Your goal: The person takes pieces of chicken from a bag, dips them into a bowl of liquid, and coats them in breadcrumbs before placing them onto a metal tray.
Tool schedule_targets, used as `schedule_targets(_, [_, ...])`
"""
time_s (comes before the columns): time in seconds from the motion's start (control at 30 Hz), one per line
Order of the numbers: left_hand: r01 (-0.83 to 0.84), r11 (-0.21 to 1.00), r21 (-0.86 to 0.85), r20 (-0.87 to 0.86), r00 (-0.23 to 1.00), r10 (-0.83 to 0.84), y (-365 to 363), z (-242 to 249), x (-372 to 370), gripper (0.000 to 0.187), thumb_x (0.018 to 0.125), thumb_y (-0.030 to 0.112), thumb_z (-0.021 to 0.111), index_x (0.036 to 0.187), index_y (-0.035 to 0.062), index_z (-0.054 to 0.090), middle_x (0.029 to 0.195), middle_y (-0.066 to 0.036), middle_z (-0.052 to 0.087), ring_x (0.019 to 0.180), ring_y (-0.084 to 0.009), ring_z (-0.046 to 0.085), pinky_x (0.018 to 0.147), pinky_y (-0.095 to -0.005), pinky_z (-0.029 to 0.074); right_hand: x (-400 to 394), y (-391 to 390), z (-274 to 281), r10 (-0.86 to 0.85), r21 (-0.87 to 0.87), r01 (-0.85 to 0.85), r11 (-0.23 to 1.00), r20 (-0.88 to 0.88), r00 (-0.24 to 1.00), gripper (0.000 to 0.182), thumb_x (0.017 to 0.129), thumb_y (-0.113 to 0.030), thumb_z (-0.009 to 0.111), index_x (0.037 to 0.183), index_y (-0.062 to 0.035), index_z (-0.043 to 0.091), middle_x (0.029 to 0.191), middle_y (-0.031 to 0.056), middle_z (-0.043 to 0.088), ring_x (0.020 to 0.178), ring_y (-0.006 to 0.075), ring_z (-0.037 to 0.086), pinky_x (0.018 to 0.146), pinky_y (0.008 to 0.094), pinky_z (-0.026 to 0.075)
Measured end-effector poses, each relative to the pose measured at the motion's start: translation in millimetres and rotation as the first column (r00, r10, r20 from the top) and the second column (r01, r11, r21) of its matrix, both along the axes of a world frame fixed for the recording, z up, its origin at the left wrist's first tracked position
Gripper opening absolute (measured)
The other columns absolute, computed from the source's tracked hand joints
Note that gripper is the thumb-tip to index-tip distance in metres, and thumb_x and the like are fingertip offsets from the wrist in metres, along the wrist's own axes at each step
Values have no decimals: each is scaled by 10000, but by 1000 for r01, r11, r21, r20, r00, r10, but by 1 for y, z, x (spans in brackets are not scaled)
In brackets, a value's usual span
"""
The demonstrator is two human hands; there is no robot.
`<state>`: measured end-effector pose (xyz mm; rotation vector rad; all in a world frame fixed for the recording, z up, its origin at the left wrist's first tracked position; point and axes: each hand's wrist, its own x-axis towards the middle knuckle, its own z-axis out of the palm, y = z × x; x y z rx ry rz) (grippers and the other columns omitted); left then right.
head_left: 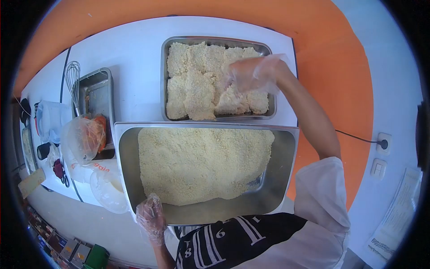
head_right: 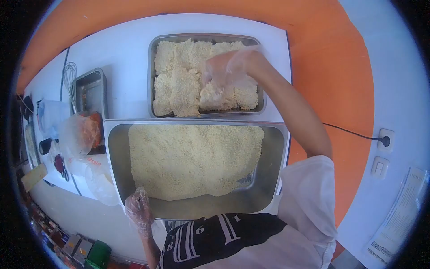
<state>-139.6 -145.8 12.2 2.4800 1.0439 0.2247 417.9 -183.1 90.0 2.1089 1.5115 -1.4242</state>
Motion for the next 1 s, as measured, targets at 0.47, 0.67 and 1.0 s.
schedule_targets(0.47, [5,999,36,9,1000,-5,-1,1,3,221,931,64,802,1131,84,709,1049,-162,730,898,-399,688,776,-514,557,22,35,-76,12,23,-14,1000,94,996,651,885,-124,720,1531,-105,635,1303,190,759,1073,331,736,956,454,570])
schedule_targets(0.67, [-5,1000,20,39,999,5,-2,1,5,179,943,71,793,1098,77,703,1055,-166,735,900,-397,689,776,-507,555,30,39,-70,47,-110,-33,993,125,991,678,861,-100,715,1534,-117,637,1287,204,759,1061,340,731,951,458,566])
schedule_targets(1.0, [-4,1000,-16,-7,1000,4,0,7,8,175,954,74,782,1106,83,694,1038,-170,733,905,-395,687,796,-517,549,28,18,-97,-67,106,51,993,152,986,605,837,-25,638,1438,-50,698,1235,248,770,1148,357,744,1011,430,569])
